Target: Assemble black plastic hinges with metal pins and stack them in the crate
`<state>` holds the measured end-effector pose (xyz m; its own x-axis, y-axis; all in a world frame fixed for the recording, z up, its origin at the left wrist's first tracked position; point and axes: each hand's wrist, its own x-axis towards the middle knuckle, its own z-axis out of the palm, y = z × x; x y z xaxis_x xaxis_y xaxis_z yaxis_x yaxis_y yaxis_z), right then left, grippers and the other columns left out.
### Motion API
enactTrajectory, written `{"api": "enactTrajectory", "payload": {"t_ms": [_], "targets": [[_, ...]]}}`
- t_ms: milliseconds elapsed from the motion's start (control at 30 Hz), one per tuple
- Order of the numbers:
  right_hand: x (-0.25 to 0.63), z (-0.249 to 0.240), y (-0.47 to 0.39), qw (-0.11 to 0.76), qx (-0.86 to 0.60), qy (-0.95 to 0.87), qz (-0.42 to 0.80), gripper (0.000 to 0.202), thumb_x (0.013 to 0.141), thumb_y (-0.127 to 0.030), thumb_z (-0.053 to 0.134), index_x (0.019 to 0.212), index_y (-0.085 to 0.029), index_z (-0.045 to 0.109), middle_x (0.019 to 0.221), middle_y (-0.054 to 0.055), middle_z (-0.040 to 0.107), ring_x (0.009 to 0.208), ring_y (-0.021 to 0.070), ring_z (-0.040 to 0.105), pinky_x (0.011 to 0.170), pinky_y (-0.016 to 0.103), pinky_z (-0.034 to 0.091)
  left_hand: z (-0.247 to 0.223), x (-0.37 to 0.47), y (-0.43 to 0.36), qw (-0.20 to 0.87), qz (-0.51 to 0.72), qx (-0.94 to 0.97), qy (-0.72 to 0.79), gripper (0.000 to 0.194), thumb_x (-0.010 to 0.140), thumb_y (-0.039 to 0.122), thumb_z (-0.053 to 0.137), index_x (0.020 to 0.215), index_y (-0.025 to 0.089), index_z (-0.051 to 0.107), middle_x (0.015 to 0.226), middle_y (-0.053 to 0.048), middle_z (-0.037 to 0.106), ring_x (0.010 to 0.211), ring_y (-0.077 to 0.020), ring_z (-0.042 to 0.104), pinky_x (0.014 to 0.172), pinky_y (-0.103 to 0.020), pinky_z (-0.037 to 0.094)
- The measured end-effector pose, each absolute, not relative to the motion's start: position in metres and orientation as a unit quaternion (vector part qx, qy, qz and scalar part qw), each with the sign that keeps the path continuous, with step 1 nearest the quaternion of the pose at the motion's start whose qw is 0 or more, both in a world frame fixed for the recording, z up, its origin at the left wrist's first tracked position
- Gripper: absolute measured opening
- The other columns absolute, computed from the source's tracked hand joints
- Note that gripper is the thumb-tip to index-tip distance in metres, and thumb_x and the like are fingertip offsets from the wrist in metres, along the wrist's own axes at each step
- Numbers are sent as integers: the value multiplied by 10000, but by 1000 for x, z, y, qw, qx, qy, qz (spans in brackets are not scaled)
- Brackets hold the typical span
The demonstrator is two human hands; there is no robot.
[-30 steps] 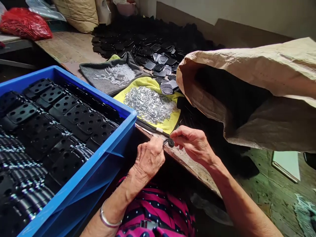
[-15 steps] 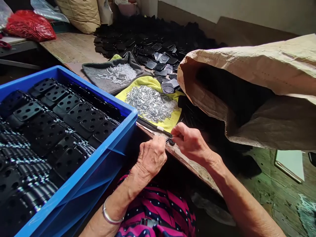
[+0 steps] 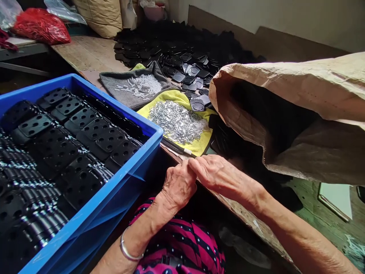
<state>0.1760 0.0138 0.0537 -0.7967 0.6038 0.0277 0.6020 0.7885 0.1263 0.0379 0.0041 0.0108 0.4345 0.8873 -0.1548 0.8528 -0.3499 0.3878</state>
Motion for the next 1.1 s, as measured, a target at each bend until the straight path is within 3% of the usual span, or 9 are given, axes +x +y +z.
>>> {"api": "enactTrajectory", "payload": {"t_ms": [200,367,500,600,767,833,933,1000,1100], "targets": [[171,47,19,-25,306,949,77,229,855,-17,315,777,-155,480,664,46,526,557,157,481,535,289,367,11,32,10,228,79,808,538,269,805,120,374,944,174,599,848,-79,655,700,-201,647,567,-267,393],[183,44,30,-126,398,900,-127,223,776,-16,395,865,-134,563,711,31,584,591,118,523,552,225,397,1,22,10,274,171,783,531,188,828,164,404,832,177,592,788,-47,635,676,-169,612,582,-256,377],[187,31,62,-139,527,828,-129,142,774,-100,512,853,-143,622,778,36,625,660,122,551,616,223,393,-9,13,7,496,260,625,545,78,772,249,534,769,184,576,677,2,580,607,-147,586,545,-236,417],[177,11,83,-75,559,824,-54,143,809,-172,531,875,-140,654,860,66,639,726,151,561,645,243,372,-14,5,1,673,307,450,500,202,755,337,579,884,181,569,685,11,581,509,-137,579,451,-232,436],[170,-6,91,-44,538,842,4,174,819,-194,503,769,-127,655,793,76,634,674,148,543,570,247,314,-15,-5,-10,796,374,283,382,293,761,365,616,941,151,531,723,-48,652,551,-171,628,521,-281,500],[173,-6,90,-100,535,839,-27,178,808,-190,505,725,-138,654,760,63,632,658,137,538,572,242,323,-14,-6,-11,836,387,222,320,286,796,377,571,961,147,533,770,-84,675,611,-203,653,589,-336,520],[177,-5,87,-267,563,766,-158,132,756,-202,565,678,-155,661,694,31,637,609,120,538,569,234,364,-16,-7,-9,888,370,150,230,406,871,471,393,942,116,578,813,-143,685,672,-249,667,654,-413,518],[177,-3,83,-367,591,666,-269,87,674,-233,654,646,-151,661,586,5,609,507,105,508,505,235,370,-19,-6,-7,907,351,119,200,541,895,519,271,916,96,607,795,-164,685,665,-261,666,660,-431,510],[173,2,71,-438,609,510,-422,167,538,-252,752,594,-139,642,431,-28,531,365,86,441,379,222,313,-23,-5,-6,912,343,85,206,634,902,534,194,890,75,632,758,-167,682,663,-265,663,663,-434,506]]}}
